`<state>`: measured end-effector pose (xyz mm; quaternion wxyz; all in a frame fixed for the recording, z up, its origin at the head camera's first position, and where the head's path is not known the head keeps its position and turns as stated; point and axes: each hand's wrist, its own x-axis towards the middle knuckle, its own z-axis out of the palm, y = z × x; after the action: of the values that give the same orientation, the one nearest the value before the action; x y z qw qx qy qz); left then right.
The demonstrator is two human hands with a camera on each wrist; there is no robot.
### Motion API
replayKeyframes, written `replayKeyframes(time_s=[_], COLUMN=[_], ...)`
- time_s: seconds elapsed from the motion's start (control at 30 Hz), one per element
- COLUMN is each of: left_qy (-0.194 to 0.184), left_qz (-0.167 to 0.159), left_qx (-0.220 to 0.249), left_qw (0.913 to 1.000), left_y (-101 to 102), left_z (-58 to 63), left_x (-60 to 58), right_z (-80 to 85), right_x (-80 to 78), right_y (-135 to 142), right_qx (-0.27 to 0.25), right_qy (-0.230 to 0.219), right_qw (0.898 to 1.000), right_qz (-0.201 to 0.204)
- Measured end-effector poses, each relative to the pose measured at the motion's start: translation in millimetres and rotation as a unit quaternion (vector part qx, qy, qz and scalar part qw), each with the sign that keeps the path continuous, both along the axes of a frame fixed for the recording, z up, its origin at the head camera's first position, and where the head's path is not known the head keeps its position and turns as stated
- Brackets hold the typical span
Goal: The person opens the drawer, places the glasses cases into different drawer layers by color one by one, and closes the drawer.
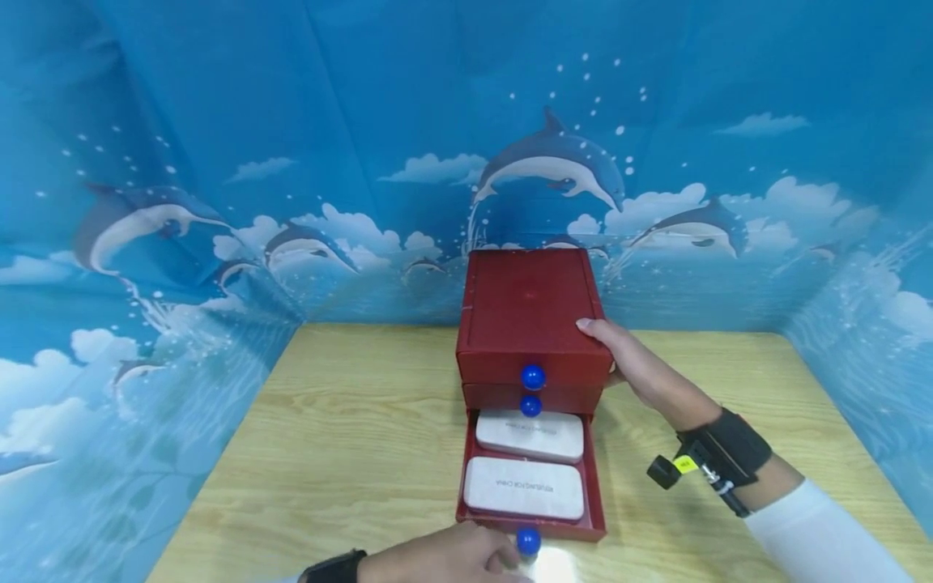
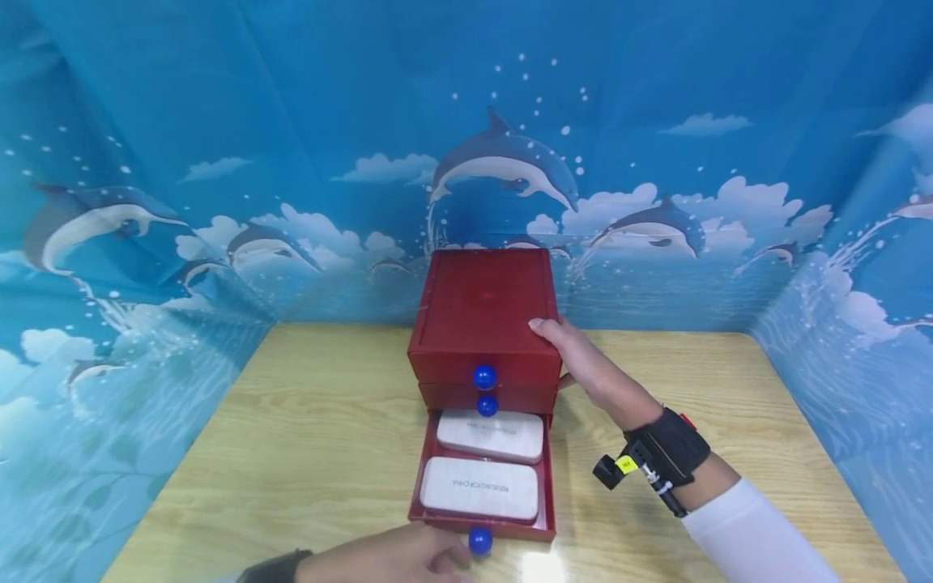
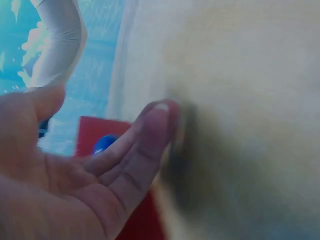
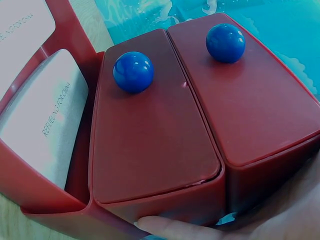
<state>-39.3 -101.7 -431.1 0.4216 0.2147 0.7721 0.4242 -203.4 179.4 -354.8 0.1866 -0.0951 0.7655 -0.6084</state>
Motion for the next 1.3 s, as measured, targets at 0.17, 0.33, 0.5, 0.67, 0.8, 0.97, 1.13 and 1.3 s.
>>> replayKeyframes(time_s=[0.17,0.33,0.5,0.67,0.8,0.97,1.13,1.3], left_qy=[-0.132,-0.261,-0.286,-0.297,-0.299,-0.306,-0.313,-0.312], left_qz=[0.046,0.124,0.153,0.168,0.170,0.169,0.176,0.174], left_qx=[0.078,0.165,0.223,0.250,0.289,0.310,0.315,0.337], left_qw=[0.9871,0.9431,0.9195,0.9060,0.8934,0.8842,0.8787,0.8710], left_y=[2.7,11.5,20.4,25.4,28.7,31.1,32.6,35.5], left_z=[-25.0,-41.8,-52.4,-57.1,-61.1,-62.7,-61.8,-60.9], left_x=[-1.6,0.2,4.8,6.8,8.2,7.7,6.5,2.7], right_z=[0.1,0.6,0.4,1.0,0.4,-0.1,-0.4,-0.4], right_x=[1.1,1.2,0.2,-0.4,-0.3,-0.3,-0.2,-0.4], right_y=[-0.2,-1.2,-2.5,-2.4,-1.7,-1.5,-1.2,0.0], right_qx=[0.006,0.004,0.005,0.003,0.006,0.003,0.006,0.000], right_qy=[-0.001,0.005,0.004,0.002,0.002,0.001,0.001,0.004], right_qw=[1.000,1.000,1.000,1.000,1.000,1.000,1.000,1.000], right_qz=[0.001,0.004,0.003,0.002,0.001,-0.001,-0.003,-0.004])
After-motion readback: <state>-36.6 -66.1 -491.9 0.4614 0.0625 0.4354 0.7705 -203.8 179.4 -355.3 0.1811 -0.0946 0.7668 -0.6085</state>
